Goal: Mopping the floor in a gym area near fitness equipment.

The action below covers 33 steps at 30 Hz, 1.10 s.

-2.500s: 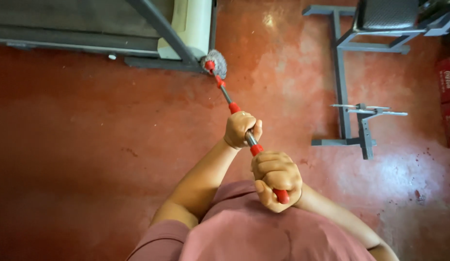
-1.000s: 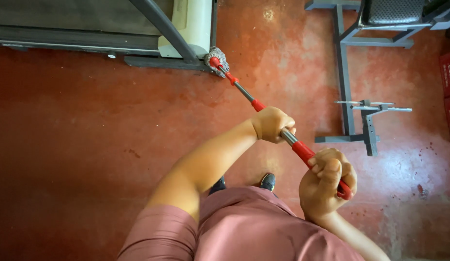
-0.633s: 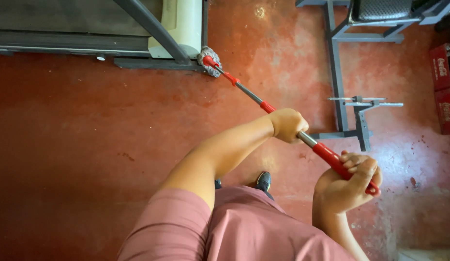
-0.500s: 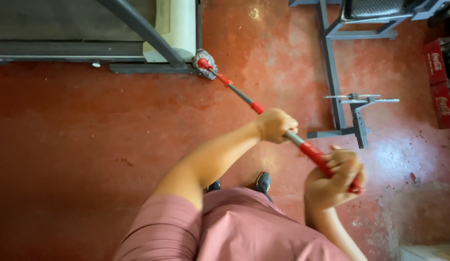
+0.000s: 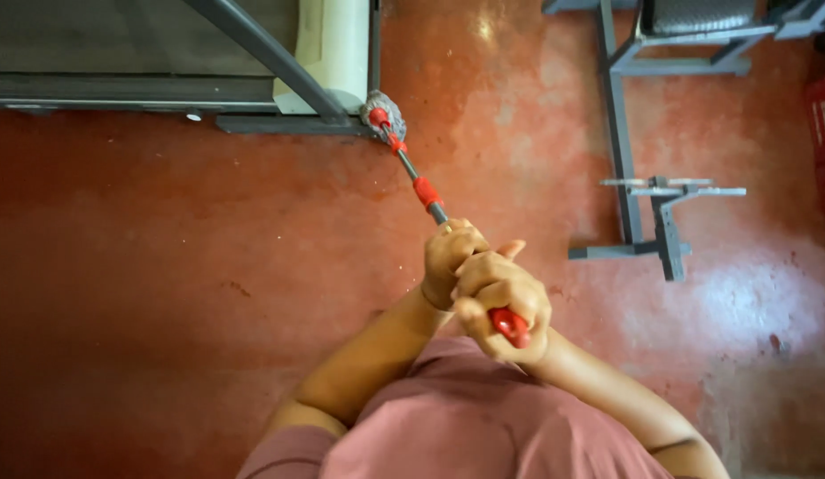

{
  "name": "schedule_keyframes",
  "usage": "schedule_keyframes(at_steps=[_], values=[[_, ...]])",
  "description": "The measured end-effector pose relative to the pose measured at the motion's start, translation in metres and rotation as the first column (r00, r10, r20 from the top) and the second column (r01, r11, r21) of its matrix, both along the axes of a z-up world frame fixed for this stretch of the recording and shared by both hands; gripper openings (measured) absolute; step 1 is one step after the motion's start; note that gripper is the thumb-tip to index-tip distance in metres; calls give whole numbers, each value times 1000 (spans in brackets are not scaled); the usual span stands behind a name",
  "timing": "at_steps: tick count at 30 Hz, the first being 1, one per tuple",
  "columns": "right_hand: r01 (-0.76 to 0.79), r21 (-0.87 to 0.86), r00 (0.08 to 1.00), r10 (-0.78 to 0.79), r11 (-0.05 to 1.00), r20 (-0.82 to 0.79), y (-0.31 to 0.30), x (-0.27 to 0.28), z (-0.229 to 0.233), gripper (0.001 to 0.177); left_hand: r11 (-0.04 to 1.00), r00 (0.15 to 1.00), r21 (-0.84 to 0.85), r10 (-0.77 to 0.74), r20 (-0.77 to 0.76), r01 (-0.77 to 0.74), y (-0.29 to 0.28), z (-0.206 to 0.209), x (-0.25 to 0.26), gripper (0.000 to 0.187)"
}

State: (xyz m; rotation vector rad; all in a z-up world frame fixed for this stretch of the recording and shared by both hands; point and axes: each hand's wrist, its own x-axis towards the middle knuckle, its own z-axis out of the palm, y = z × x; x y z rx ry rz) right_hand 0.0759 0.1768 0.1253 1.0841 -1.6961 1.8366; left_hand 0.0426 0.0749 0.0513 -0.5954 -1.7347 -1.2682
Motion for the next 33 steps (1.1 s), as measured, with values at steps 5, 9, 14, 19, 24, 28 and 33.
schedule_keyframes(at_steps=[5, 9, 14, 19, 24, 28, 33], values=[[-266, 34, 962, 263, 963, 70, 42, -18, -6, 22, 951, 954, -115, -272, 125, 286, 10, 9, -21, 42], [-261, 105, 965, 258, 960, 35, 53, -32, -58, 18, 757, 681, 6, -592, 431, 654, 2, -25, -34, 29], [-366, 97, 928, 356, 925, 108, 37, -37, -91, 19, 880, 923, -316, -275, 269, 355, -12, -144, -44, 27], [-256, 93, 964, 247, 962, 101, 58, -31, -86, 22, 938, 847, 12, -319, 426, 347, 25, -90, -21, 28], [-143, 26, 979, 138, 989, 153, 79, -57, -66, 27, 934, 857, 340, -88, 509, -106, 59, -178, -51, 29], [-232, 43, 961, 222, 972, 164, 83, -59, -97, 24, 443, 418, 760, -647, 638, -475, 56, -232, -52, 53], [-286, 124, 955, 272, 950, 119, 70, -43, -71, 30, -438, 481, 750, -857, -184, -494, 33, -215, -84, 40]])
